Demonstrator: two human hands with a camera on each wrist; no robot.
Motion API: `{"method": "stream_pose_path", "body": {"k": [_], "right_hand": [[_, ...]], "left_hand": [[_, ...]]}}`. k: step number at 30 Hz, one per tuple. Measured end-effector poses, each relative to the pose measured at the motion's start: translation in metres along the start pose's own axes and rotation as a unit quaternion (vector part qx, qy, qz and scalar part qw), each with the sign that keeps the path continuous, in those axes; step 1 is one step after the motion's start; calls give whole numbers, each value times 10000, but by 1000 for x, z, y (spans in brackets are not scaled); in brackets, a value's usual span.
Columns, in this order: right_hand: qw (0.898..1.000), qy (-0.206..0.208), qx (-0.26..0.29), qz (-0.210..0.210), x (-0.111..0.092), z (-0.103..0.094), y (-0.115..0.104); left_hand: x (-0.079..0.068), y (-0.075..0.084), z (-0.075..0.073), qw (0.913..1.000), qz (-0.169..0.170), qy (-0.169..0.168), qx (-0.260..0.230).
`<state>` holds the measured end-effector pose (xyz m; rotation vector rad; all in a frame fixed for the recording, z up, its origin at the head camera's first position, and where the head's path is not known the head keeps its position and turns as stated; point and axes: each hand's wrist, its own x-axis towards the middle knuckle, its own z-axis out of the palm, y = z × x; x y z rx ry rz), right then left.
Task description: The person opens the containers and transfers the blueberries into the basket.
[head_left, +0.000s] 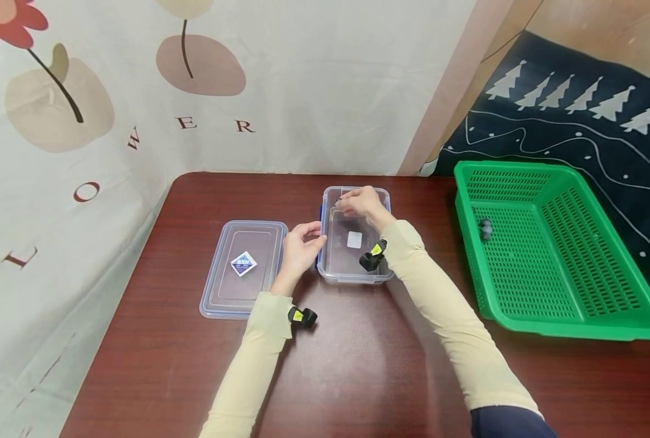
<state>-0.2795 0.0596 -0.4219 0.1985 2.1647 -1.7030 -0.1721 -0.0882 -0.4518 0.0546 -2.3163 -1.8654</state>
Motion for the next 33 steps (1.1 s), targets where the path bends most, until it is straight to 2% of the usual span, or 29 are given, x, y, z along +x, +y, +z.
{"method": "stream_pose_path", "body": {"k": [9, 15, 25, 33], "right_hand": [[9990, 118, 235, -348, -18, -33, -18], [9986, 140, -14, -515, -37, -60, -28], [9952, 510, -12, -840, -69, -115, -36], [9906, 720, 361, -1104, -100, -165, -32]], "left_hand": [[-1, -1, -1, 10000, 62, -13, 25], [-2, -4, 0, 10000, 24, 6, 54], [-2, -5, 0, 10000, 21, 12, 27], [0, -3, 2, 10000, 94, 12, 23]]}}
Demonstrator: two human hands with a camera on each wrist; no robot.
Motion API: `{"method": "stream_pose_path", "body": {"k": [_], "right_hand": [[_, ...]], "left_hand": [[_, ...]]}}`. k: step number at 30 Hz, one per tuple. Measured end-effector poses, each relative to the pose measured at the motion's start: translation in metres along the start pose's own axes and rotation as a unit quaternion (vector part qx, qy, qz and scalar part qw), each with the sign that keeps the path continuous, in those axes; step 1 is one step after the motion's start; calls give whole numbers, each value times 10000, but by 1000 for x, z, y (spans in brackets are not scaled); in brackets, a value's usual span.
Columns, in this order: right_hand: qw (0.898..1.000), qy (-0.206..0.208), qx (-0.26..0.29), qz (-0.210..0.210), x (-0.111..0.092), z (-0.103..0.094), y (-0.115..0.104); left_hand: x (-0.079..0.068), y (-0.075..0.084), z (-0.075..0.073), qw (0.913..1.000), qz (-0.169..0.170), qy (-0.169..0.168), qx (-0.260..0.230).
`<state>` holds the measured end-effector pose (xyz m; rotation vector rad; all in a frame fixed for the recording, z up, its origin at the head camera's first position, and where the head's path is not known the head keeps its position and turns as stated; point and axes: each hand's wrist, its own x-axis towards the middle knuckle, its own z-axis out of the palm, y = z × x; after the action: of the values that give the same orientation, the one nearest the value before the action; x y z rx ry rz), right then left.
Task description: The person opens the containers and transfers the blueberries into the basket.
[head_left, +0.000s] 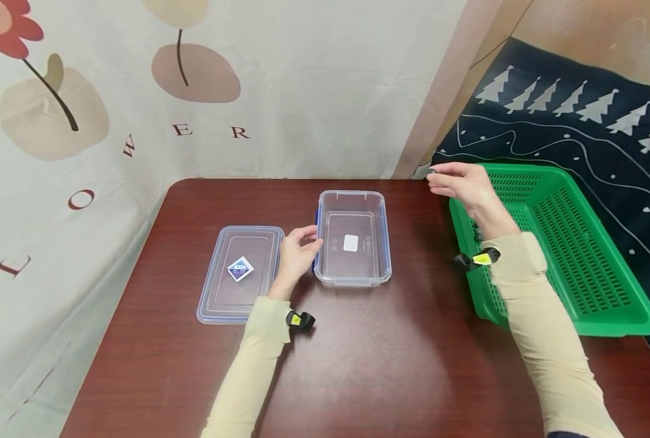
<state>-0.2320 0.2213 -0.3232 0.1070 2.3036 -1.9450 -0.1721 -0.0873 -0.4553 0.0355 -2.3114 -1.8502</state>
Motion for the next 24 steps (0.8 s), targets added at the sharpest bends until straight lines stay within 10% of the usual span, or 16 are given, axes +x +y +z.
{"method": "stream_pose_path", "body": {"k": [13, 24], "right_hand": [[9956, 125, 888, -254, -22, -69, 25], [9964, 48, 683, 494, -21, -96, 54]], "left_hand": [[2, -1, -3, 10000, 28, -21, 22], [2, 1, -3, 9999, 66, 41, 75]]}}
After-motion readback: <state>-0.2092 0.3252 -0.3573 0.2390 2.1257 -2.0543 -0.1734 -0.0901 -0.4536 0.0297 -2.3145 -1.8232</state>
